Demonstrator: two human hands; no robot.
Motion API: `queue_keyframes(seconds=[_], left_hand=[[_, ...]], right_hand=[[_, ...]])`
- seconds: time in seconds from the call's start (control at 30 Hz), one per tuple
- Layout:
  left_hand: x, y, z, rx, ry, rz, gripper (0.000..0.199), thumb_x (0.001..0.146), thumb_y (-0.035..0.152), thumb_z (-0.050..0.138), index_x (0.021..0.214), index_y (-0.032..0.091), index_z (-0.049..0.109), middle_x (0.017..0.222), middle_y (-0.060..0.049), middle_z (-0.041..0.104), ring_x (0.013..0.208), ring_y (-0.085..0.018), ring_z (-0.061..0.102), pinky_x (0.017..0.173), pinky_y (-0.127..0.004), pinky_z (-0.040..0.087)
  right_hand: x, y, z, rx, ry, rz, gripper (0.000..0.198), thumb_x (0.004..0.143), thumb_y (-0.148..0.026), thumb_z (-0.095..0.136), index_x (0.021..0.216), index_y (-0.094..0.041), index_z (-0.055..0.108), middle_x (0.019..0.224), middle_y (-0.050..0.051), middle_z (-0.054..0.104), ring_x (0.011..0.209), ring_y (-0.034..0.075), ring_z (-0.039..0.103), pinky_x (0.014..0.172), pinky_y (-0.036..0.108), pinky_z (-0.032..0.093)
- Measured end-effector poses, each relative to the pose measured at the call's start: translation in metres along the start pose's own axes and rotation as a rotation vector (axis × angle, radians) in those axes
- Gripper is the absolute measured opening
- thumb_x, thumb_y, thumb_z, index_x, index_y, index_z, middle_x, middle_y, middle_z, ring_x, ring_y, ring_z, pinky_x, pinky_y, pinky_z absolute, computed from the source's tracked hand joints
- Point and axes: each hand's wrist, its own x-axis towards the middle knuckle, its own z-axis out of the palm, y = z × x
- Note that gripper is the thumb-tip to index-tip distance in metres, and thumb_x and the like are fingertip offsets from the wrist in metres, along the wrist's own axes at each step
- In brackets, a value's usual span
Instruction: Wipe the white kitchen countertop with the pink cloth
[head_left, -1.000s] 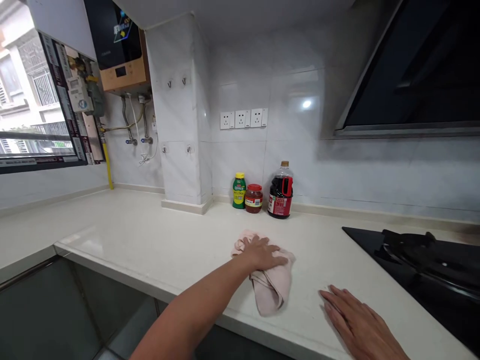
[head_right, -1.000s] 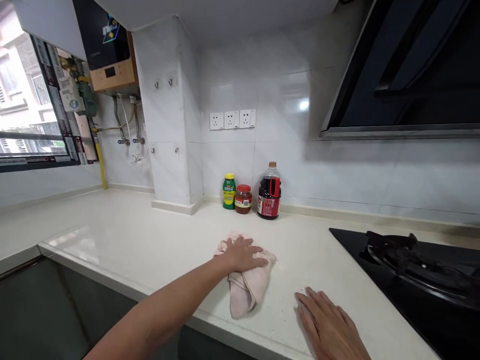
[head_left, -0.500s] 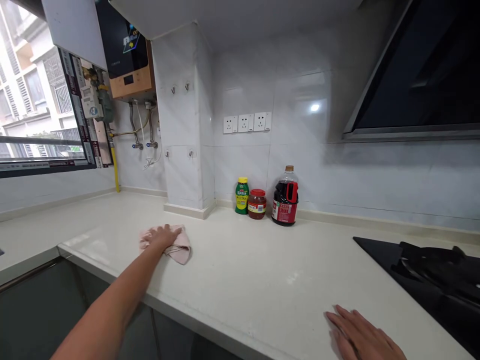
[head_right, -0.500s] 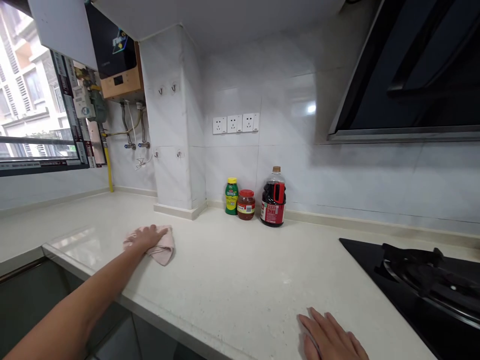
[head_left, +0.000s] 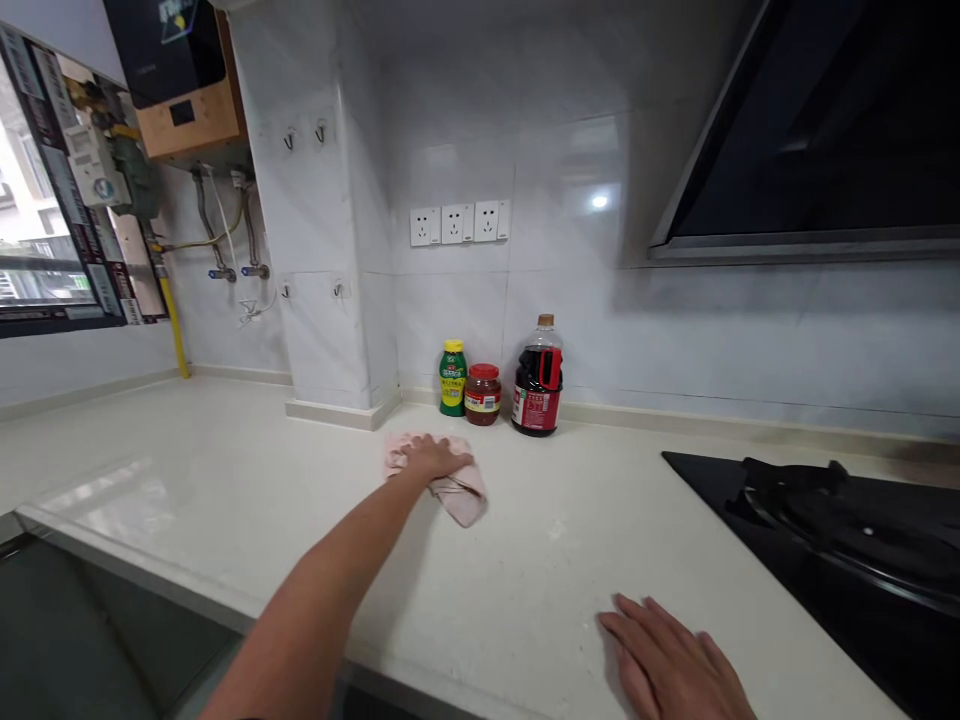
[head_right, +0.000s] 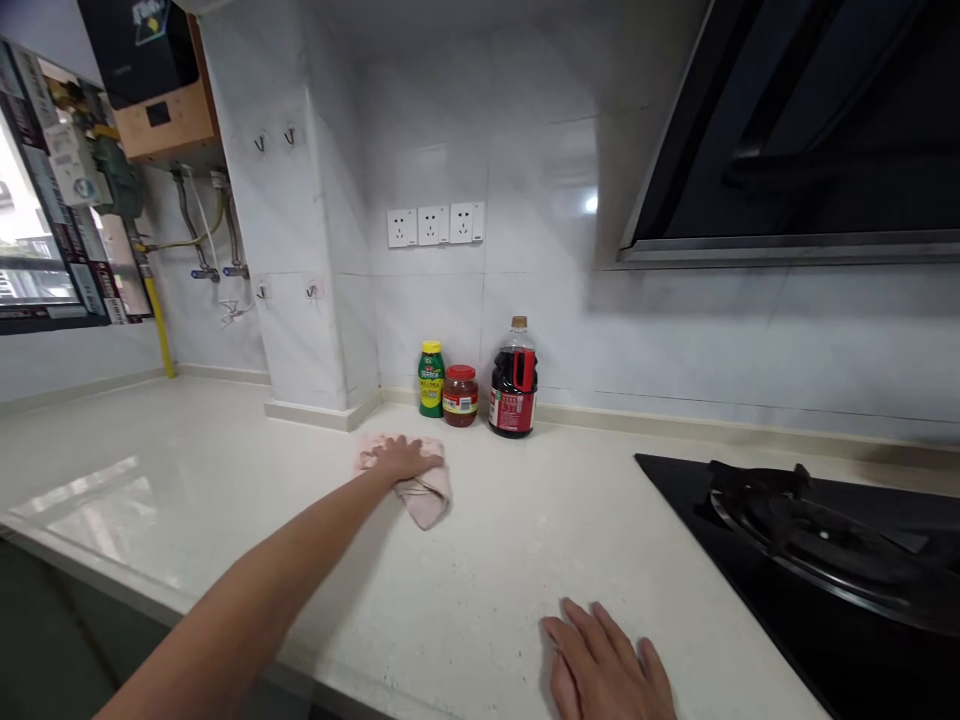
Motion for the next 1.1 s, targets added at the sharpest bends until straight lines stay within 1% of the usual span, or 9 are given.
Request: queue_keyframes(seconds=[0.2,0.3,0.4,0.53,0.67,0.8,0.9,0.97,1.1], left_hand=[[-0.060,0.124,0.027,-0.007,-0.134,0.489,0.090,0.071,0.085,0.042,0.151,0.043,0.037,0.166,-0.002,0.023,0.152,-0.037,0.012,0.117,-0.066,0.010],[-0.105,0.146,0.040,-0.039,-0.174,0.703,0.092,0.071,0.087,0.043,0.151,0.044,0.036,0.167,-0.002,0.022,0.153,-0.037,0.010,0.117,-0.067,0.008],[-0.139,0.137,0.049,-0.065,-0.183,0.869,0.095,0.071,0.089,0.040,0.152,0.038,0.038,0.167,-0.006,0.022,0.151,-0.042,0.012,0.115,-0.070,0.007],[-0.152,0.092,0.041,-0.075,-0.155,0.894,0.084,0.076,0.086,0.040,0.148,0.043,0.042,0.165,0.000,0.027,0.151,-0.035,0.018,0.117,-0.064,0.010],[-0.135,0.022,0.015,-0.040,-0.062,0.549,0.075,0.079,0.084,0.039,0.144,0.048,0.044,0.163,0.006,0.033,0.150,-0.030,0.024,0.118,-0.056,0.020],[-0.118,-0.075,-0.013,-0.015,0.071,0.232,0.077,0.086,0.075,0.035,0.150,0.031,0.038,0.159,-0.010,0.038,0.145,-0.036,0.033,0.113,-0.060,0.025],[-0.118,-0.153,-0.030,0.033,0.116,0.008,0.077,0.088,0.072,0.032,0.140,0.019,0.051,0.149,-0.020,0.049,0.136,-0.043,0.043,0.107,-0.064,0.028],[-0.123,-0.197,-0.041,0.076,0.122,-0.068,0.072,0.089,0.070,0.031,0.133,0.020,0.058,0.148,-0.019,0.051,0.135,-0.043,0.044,0.108,-0.063,0.028],[-0.136,-0.240,-0.056,0.170,0.112,-0.082,0.069,0.088,0.069,0.033,0.124,0.021,0.066,0.140,-0.018,0.059,0.131,-0.041,0.049,0.107,-0.058,0.030]], right_hand=[[0.016,-0.011,-0.024,0.145,0.157,0.216,0.039,0.100,-0.038,0.032,0.129,-0.024,0.054,0.139,0.014,0.057,0.122,0.031,0.058,0.091,0.055,0.055],[0.018,-0.009,-0.032,0.230,0.163,0.406,0.046,0.101,-0.046,0.028,0.131,-0.021,0.052,0.149,0.016,0.044,0.136,0.037,0.043,0.102,0.062,0.046],[0.014,0.001,-0.027,0.368,0.107,0.505,0.053,0.099,-0.056,0.029,0.132,-0.022,0.052,0.148,0.015,0.045,0.138,0.036,0.040,0.106,0.062,0.043],[0.010,0.004,-0.021,0.454,0.063,0.576,0.060,0.096,-0.063,0.026,0.132,-0.023,0.053,0.147,0.012,0.045,0.140,0.032,0.037,0.115,0.060,0.034],[0.010,-0.003,-0.031,0.500,-0.036,0.552,0.055,0.095,-0.063,0.030,0.129,-0.028,0.056,0.142,0.008,0.051,0.136,0.030,0.042,0.113,0.059,0.036],[0.010,-0.007,-0.040,0.477,-0.044,0.536,0.052,0.097,-0.059,0.027,0.126,-0.027,0.057,0.139,0.009,0.053,0.131,0.030,0.047,0.110,0.059,0.038],[0.011,-0.007,-0.042,0.486,-0.032,0.525,0.051,0.097,-0.058,0.028,0.121,-0.025,0.058,0.133,0.010,0.057,0.125,0.030,0.052,0.106,0.058,0.042],[0.013,-0.007,-0.042,0.496,-0.037,0.516,0.050,0.097,-0.057,0.028,0.118,-0.025,0.060,0.129,0.010,0.060,0.123,0.030,0.053,0.106,0.057,0.042],[0.016,-0.010,-0.045,0.521,-0.026,0.516,0.049,0.098,-0.057,0.029,0.115,-0.025,0.062,0.125,0.009,0.061,0.120,0.030,0.055,0.109,0.056,0.039]])
